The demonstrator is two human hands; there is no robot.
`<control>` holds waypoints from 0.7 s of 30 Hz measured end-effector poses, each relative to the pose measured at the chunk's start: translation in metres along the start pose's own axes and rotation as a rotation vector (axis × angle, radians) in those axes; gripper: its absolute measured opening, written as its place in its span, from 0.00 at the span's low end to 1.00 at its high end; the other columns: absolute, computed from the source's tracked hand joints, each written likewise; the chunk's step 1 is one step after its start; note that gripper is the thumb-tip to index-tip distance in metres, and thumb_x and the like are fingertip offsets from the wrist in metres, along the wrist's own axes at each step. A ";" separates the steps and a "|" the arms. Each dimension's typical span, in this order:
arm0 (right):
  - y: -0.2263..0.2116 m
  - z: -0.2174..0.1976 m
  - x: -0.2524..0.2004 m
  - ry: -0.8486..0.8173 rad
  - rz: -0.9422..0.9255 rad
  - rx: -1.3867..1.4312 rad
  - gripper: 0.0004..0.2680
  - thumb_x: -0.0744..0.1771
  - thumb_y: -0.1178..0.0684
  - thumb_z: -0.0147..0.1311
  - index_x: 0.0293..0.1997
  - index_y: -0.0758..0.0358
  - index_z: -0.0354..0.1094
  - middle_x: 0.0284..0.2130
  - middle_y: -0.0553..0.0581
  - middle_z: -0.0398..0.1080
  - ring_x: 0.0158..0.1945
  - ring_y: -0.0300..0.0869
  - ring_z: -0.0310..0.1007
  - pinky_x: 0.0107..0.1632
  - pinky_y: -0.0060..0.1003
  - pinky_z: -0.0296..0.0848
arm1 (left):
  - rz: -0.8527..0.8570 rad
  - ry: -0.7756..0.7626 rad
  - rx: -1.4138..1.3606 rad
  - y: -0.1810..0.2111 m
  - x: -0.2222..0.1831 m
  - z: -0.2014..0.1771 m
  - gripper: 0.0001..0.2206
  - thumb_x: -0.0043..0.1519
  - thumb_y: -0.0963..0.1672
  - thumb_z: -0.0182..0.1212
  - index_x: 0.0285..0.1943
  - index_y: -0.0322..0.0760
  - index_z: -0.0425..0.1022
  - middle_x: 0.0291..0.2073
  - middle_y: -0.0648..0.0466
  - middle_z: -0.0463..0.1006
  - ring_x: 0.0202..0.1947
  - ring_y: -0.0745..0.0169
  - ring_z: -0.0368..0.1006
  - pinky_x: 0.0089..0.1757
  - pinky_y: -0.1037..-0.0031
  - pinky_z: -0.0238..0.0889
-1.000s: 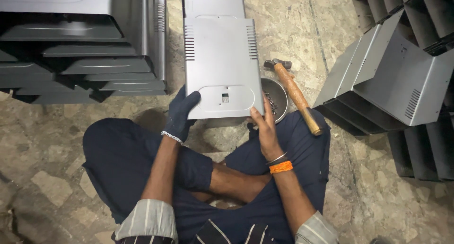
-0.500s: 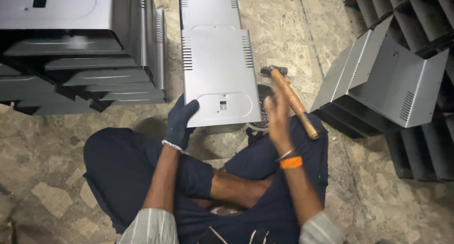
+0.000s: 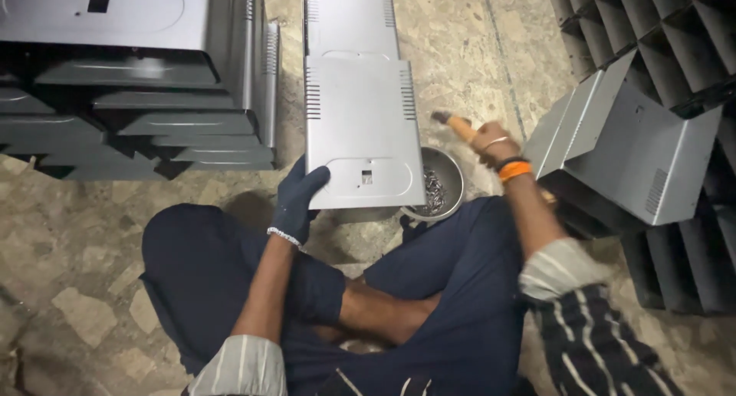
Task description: The person stamps plates and inserts them into the main casing to assemble metal housing components.
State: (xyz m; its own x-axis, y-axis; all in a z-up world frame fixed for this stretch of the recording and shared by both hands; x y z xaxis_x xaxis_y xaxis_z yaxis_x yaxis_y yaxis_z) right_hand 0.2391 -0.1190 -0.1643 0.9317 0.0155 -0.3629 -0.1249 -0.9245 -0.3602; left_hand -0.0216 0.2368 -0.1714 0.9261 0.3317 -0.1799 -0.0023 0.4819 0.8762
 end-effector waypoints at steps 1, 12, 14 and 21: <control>-0.004 -0.013 -0.019 0.000 0.003 -0.002 0.24 0.68 0.33 0.55 0.42 0.74 0.76 0.27 0.64 0.75 0.28 0.48 0.76 0.31 0.43 0.71 | -0.003 -0.001 -0.002 0.001 0.000 0.001 0.26 0.59 0.44 0.63 0.68 0.32 0.70 0.48 0.54 0.81 0.40 0.69 0.76 0.40 0.78 0.70; -0.106 -0.012 -0.290 0.091 -0.284 0.571 0.11 0.66 0.46 0.59 0.42 0.64 0.68 0.17 0.48 0.67 0.16 0.32 0.66 0.18 0.30 0.67 | 0.064 -0.001 -0.008 0.003 -0.003 0.001 0.26 0.59 0.43 0.63 0.68 0.28 0.69 0.51 0.49 0.80 0.46 0.63 0.77 0.47 0.74 0.70; -0.104 0.006 -0.293 0.051 -0.296 0.564 0.11 0.65 0.46 0.60 0.42 0.63 0.69 0.17 0.48 0.67 0.15 0.33 0.66 0.18 0.31 0.66 | 0.036 0.012 0.003 0.006 -0.012 0.005 0.26 0.59 0.43 0.63 0.67 0.28 0.70 0.51 0.48 0.81 0.45 0.62 0.77 0.46 0.73 0.70; -0.092 0.044 -0.282 -0.095 -0.256 0.609 0.12 0.66 0.45 0.58 0.40 0.65 0.71 0.16 0.49 0.65 0.15 0.33 0.64 0.18 0.32 0.65 | 0.100 0.029 0.028 -0.002 -0.008 -0.007 0.26 0.58 0.43 0.64 0.67 0.29 0.70 0.52 0.50 0.81 0.48 0.63 0.76 0.49 0.73 0.69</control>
State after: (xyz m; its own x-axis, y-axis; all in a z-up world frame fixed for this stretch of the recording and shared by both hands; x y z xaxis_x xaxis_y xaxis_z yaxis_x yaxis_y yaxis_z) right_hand -0.0269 -0.0215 -0.0670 0.9269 0.2652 -0.2656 -0.1001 -0.5073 -0.8559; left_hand -0.0318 0.2383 -0.1747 0.9104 0.4006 -0.1034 -0.0832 0.4221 0.9027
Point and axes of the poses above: each hand's wrist, its own x-axis towards the middle knuckle, its own z-axis out of the palm, y = z × x, the point moved 6 cm from there along x, towards the middle knuckle
